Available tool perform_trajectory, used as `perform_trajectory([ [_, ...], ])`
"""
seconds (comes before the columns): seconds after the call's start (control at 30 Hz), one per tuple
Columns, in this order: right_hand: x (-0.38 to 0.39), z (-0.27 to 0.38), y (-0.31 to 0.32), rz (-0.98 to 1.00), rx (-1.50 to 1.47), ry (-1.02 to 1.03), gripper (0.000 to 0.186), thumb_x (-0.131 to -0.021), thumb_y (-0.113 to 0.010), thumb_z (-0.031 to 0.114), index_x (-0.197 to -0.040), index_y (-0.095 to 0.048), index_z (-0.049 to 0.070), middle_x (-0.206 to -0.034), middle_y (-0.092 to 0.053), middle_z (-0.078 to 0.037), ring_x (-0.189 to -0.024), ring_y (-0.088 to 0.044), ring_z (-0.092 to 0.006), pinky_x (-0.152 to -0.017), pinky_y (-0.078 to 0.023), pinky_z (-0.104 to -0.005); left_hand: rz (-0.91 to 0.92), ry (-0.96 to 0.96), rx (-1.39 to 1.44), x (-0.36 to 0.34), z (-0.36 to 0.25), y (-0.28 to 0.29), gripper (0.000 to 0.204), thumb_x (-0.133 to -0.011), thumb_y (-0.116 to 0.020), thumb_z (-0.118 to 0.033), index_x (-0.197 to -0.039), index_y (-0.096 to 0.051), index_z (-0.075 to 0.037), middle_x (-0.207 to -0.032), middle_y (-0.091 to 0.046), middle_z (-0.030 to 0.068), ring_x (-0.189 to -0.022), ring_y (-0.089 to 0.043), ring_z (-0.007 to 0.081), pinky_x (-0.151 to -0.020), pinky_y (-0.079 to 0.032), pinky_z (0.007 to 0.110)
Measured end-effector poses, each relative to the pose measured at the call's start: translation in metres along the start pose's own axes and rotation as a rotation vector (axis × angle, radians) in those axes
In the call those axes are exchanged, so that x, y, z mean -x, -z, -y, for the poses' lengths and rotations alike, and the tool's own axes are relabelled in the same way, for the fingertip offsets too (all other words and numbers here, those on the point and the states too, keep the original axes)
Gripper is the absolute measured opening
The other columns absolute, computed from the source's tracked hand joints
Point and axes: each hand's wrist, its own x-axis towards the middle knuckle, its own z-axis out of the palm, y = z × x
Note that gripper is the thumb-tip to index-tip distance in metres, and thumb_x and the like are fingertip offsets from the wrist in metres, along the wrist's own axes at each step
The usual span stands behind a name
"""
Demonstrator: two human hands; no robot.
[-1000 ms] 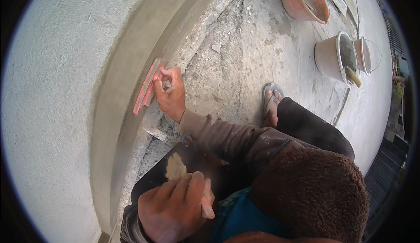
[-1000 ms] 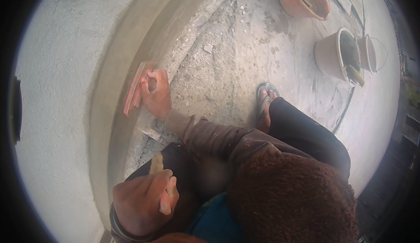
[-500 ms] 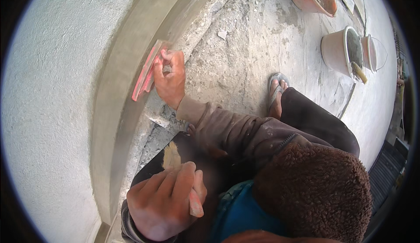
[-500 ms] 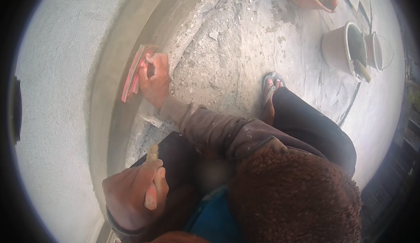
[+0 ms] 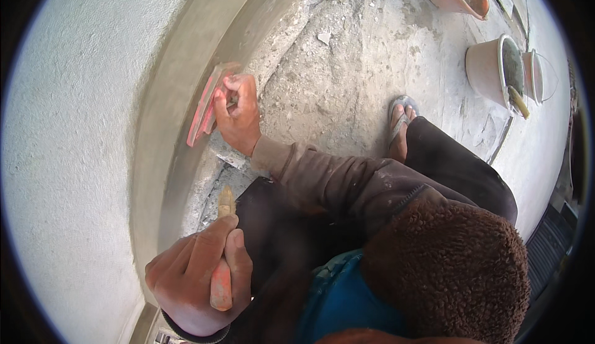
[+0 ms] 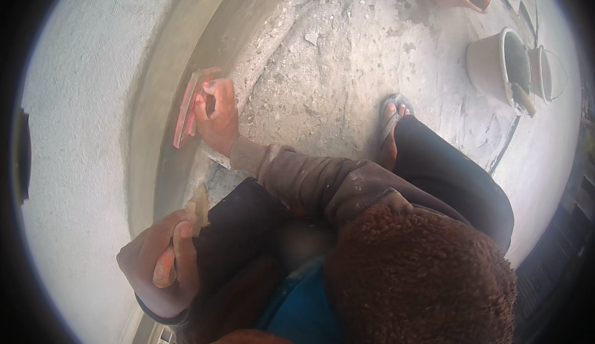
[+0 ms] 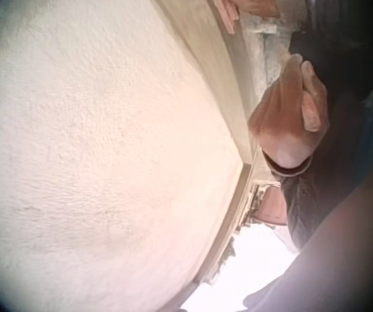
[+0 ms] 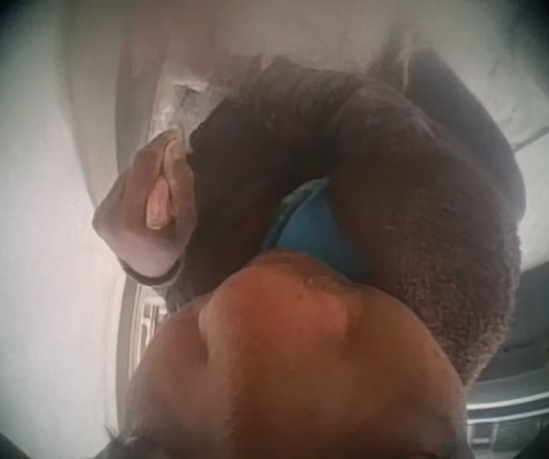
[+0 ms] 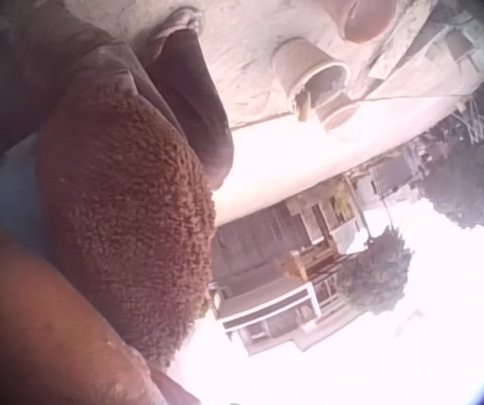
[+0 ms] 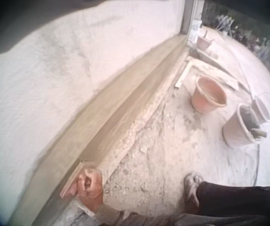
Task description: The person uses a trowel to apply and smooth wet concrete along a curved wall edge. They repeatedly dip the trowel into a bucket of concrete and work the material into the surface, occasionally using a brush to clean the tool.
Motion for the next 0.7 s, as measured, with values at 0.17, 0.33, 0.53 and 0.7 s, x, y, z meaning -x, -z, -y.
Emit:
perform_trajectory([
  [0.17, 0.041, -0.005, 0.051, 0.251, -0.378, -0.367, 0.025, -0.102, -0.058, 0.006, -0.124, -0.047, 0.005, -0.111, -0.056, -0.009, -0.101, -0.057, -0.0165, -0.084, -0.050, -0.0345, -0.207, -0.046, 0.049, -0.004, 0.008, -0.003, 0.017, -0.101, -0.063, -0.007, -0.097, -0.075, 0.005, -0.087, -0.077, 0.0169, -0.073, -0.075, 0.0256, -0.066, -0.057, 0.031],
  [0.33, -0.003, 0.041, 0.068, 0.240, -0.771, -0.274, 0.024, -0.105, -0.054, 0.006, -0.127, -0.042, 0.005, -0.113, -0.055, -0.006, -0.099, -0.053, -0.0092, -0.084, -0.048, -0.0274, -0.321, -0.198, 0.173, -0.038, 0.018, -0.029, 0.014, -0.092, -0.075, -0.004, -0.104, -0.074, 0.004, -0.094, -0.077, 0.0192, -0.090, -0.078, 0.0350, -0.085, -0.065, 0.040],
  [0.53, -0.066, 0.064, 0.041, -0.085, -0.580, -0.206, 0.025, -0.107, -0.053, 0.007, -0.130, -0.043, 0.003, -0.116, -0.052, -0.007, -0.101, -0.054, -0.0089, -0.085, -0.048, -0.0265, -0.237, -0.148, 0.067, -0.012, 0.011, -0.014, 0.014, -0.089, -0.077, -0.001, -0.102, -0.075, 0.002, -0.093, -0.078, 0.0168, -0.087, -0.079, 0.0334, -0.080, -0.066, 0.039],
  [0.7, -0.076, 0.045, 0.006, -0.219, -0.360, -0.026, 0.026, -0.102, -0.061, 0.006, -0.125, -0.048, 0.001, -0.114, -0.052, -0.011, -0.099, -0.057, -0.0174, -0.085, -0.049, -0.0323, -0.210, 0.020, -0.032, 0.019, 0.021, -0.002, 0.011, -0.096, -0.070, -0.005, -0.101, -0.074, 0.004, -0.091, -0.078, 0.0185, -0.081, -0.079, 0.0329, -0.071, -0.064, 0.036],
])
